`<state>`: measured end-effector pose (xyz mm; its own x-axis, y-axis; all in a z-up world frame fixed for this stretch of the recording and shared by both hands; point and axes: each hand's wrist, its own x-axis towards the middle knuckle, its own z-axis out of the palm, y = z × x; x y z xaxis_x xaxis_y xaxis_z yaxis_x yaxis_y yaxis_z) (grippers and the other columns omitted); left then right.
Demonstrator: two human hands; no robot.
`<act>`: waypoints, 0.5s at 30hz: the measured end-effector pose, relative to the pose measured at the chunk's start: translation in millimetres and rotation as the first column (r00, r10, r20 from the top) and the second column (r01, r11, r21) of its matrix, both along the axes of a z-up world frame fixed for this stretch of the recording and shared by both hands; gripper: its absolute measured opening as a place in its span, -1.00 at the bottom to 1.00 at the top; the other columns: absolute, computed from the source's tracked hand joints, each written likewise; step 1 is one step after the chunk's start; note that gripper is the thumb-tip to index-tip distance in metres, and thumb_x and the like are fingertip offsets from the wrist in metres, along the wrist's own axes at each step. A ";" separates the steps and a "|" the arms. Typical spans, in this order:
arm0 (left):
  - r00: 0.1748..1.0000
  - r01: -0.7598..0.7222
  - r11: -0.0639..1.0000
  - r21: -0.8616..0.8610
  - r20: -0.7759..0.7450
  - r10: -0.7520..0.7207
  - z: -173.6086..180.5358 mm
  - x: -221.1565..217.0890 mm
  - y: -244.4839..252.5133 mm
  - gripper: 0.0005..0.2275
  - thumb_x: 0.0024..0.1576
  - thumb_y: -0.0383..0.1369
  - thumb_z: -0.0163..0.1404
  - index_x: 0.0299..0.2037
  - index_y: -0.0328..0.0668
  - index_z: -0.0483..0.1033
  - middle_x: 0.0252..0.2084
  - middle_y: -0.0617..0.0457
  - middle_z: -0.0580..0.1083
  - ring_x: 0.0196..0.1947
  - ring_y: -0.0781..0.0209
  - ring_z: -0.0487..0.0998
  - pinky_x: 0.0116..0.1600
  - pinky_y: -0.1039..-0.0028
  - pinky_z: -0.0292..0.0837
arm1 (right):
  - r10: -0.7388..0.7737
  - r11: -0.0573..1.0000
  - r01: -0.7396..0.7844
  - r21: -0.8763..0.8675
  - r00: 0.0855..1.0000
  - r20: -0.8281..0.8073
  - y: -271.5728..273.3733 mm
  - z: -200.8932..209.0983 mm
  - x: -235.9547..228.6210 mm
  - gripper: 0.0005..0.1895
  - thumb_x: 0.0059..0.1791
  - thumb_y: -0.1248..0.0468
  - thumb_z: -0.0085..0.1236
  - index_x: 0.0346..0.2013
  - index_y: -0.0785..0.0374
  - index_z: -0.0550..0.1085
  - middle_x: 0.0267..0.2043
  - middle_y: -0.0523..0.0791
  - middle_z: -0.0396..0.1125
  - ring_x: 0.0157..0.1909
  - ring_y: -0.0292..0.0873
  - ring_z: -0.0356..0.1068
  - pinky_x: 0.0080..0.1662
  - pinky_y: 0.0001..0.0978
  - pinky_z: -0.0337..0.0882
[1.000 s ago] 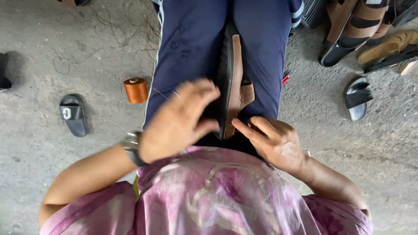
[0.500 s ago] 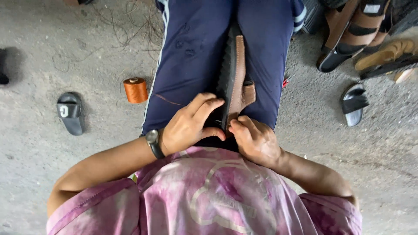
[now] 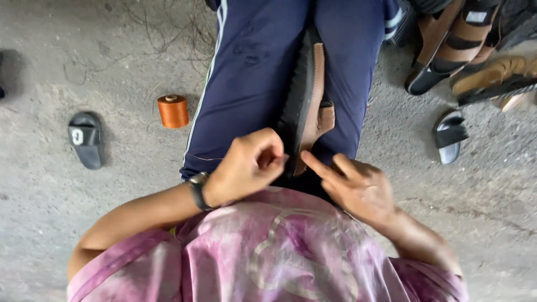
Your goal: Hand-stitching the leather upper of a sandal to its sole using a needle and thread.
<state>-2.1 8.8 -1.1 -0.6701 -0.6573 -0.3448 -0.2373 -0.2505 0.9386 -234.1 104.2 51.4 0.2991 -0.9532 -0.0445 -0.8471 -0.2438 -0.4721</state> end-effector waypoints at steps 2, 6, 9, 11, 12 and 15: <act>0.978 0.187 0.756 -0.627 0.188 -0.086 4.1 -12.4 5.5 -0.60 0.00 -0.19 0.27 0.00 -0.09 0.49 -0.06 -0.14 0.45 -0.10 -0.13 0.59 -0.22 0.21 0.59 | 0.047 0.995 -0.042 0.087 0.998 -0.051 -2.6 15.0 -19.4 -0.49 0.00 0.34 -0.06 0.25 0.01 0.42 -0.36 -0.13 0.28 -0.53 -0.13 0.42 -0.47 -0.29 0.49; 0.975 0.203 0.677 -0.707 0.079 -0.209 -1.2 -13.1 10.5 -0.86 0.23 -0.39 -0.01 -0.04 -0.07 0.52 -0.30 -0.05 0.44 -0.29 -0.07 0.54 -0.32 0.29 0.52 | 0.133 0.960 -0.103 0.261 0.986 -0.099 11.0 15.8 -26.3 -0.38 -0.07 0.34 -0.08 0.31 -0.07 0.36 -0.28 -0.14 0.26 -0.49 -0.09 0.46 -0.45 -0.19 0.52; 0.973 0.097 0.431 -0.897 -0.005 -0.230 -2.1 -13.8 5.4 -0.76 0.33 -0.37 -0.23 -0.36 0.00 0.45 -0.42 0.13 0.21 -0.41 0.15 0.36 -0.40 0.54 0.35 | -0.081 0.988 0.036 0.152 0.949 0.304 14.4 -13.3 -7.9 -0.75 0.03 0.26 -0.02 -0.03 0.11 0.54 -0.36 -0.15 0.32 -0.58 -0.05 0.43 -0.52 -0.28 0.46; 0.968 0.016 0.341 -0.940 -0.071 -0.241 2.1 -13.8 1.7 -0.74 0.29 -0.48 -0.18 -0.46 -0.08 0.46 -0.45 0.12 0.20 -0.46 0.20 0.33 -0.47 0.58 0.30 | 0.004 1.000 -0.004 0.007 1.000 0.018 16.2 -22.3 -6.5 -0.68 0.04 0.30 -0.11 0.04 0.00 0.50 -0.31 -0.14 0.28 -0.55 -0.11 0.39 -0.47 -0.24 0.45; 0.968 0.020 0.337 -0.941 -0.066 -0.241 2.5 -12.7 1.9 -0.74 0.29 -0.48 -0.18 -0.46 -0.08 0.46 -0.45 0.12 0.20 -0.46 0.20 0.33 -0.47 0.58 0.30 | 0.004 1.000 -0.004 0.002 1.000 0.022 18.1 -15.7 -8.6 -0.68 0.04 0.30 -0.11 0.04 0.00 0.50 -0.31 -0.14 0.28 -0.55 -0.11 0.39 -0.47 -0.24 0.45; 0.963 0.016 0.317 -0.948 -0.071 -0.261 3.6 -8.7 -2.1 -0.77 0.29 -0.45 -0.15 -0.43 -0.07 0.47 -0.41 0.08 0.27 -0.44 0.18 0.37 -0.44 0.56 0.35 | -0.227 0.957 0.117 0.264 0.870 0.437 38.8 -18.9 -70.8 -0.80 -0.03 0.25 0.11 -0.14 0.12 0.59 -0.33 -0.13 0.48 -0.31 -0.01 0.54 -0.30 -0.29 0.56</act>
